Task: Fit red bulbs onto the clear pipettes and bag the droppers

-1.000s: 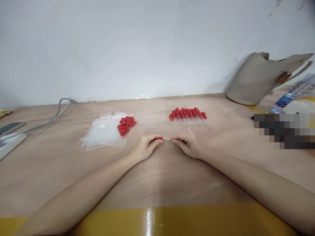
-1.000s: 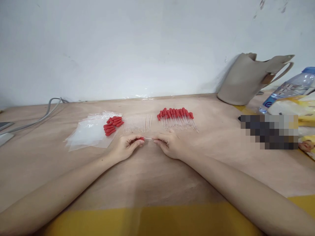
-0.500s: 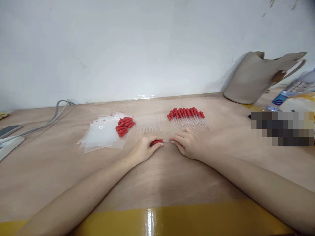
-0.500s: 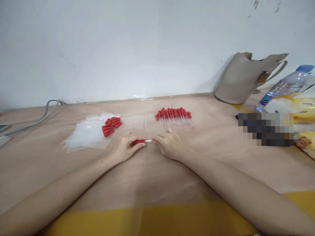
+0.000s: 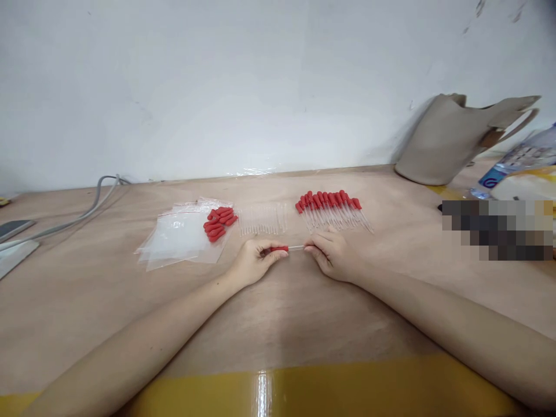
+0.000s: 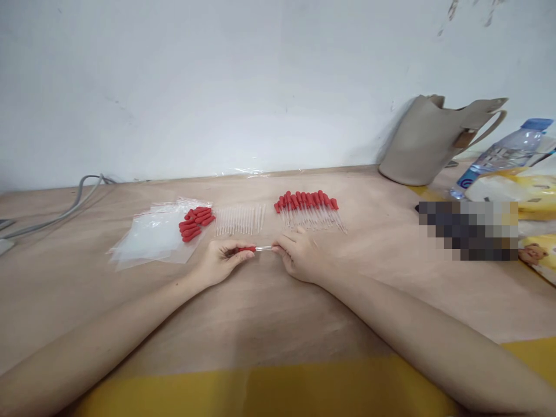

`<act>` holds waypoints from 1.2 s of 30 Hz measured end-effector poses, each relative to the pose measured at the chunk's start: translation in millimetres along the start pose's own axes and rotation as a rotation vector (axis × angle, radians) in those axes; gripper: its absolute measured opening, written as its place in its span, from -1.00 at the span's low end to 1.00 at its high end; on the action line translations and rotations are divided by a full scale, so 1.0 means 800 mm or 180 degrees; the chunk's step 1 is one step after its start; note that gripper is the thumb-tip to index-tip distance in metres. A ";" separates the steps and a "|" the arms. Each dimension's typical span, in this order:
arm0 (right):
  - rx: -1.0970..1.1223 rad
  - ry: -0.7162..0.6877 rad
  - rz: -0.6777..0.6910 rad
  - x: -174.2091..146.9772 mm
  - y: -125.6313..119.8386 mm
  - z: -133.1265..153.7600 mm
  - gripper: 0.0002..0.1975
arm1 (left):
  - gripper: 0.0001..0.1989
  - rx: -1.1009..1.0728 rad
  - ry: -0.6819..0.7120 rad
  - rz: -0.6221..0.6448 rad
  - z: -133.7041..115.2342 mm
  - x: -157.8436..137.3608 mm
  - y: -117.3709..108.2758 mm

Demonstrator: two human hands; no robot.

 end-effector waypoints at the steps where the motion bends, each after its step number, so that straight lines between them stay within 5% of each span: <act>1: -0.0015 -0.0025 -0.0011 0.000 0.000 0.001 -0.77 | -0.84 -0.0112 -0.0071 0.0005 0.002 0.000 0.001; 17: -0.0429 -0.0007 0.0287 0.011 -0.001 0.016 -0.71 | -0.81 -0.0283 -0.0042 0.0139 0.003 -0.002 0.007; 23: -0.0849 -0.0257 0.0502 0.014 -0.008 0.015 -0.73 | -0.81 0.0359 0.0281 0.0080 -0.002 0.000 0.004; 26: -0.1173 -0.0345 0.0466 0.017 -0.016 0.000 -0.75 | -0.66 0.0691 0.0380 -0.0087 -0.004 0.000 -0.003; 29: -0.1216 0.0465 -0.0001 0.020 -0.041 -0.042 -0.77 | -0.59 0.0732 0.0205 -0.0108 0.000 0.001 -0.007; 33: -0.0888 0.2631 -0.0552 -0.001 -0.077 -0.119 -0.77 | -0.75 0.0791 0.0196 0.0108 0.002 0.002 -0.004; 36: -0.0934 0.3416 -0.0623 -0.022 -0.089 -0.151 -0.79 | -0.78 0.0923 0.0243 0.0172 0.002 0.002 -0.002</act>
Point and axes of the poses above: each hand's wrist, its own x-axis towards the middle knuckle, its own y-axis out of the palm, z = x × y, the point moved 4 cm from there along x, towards the middle knuckle
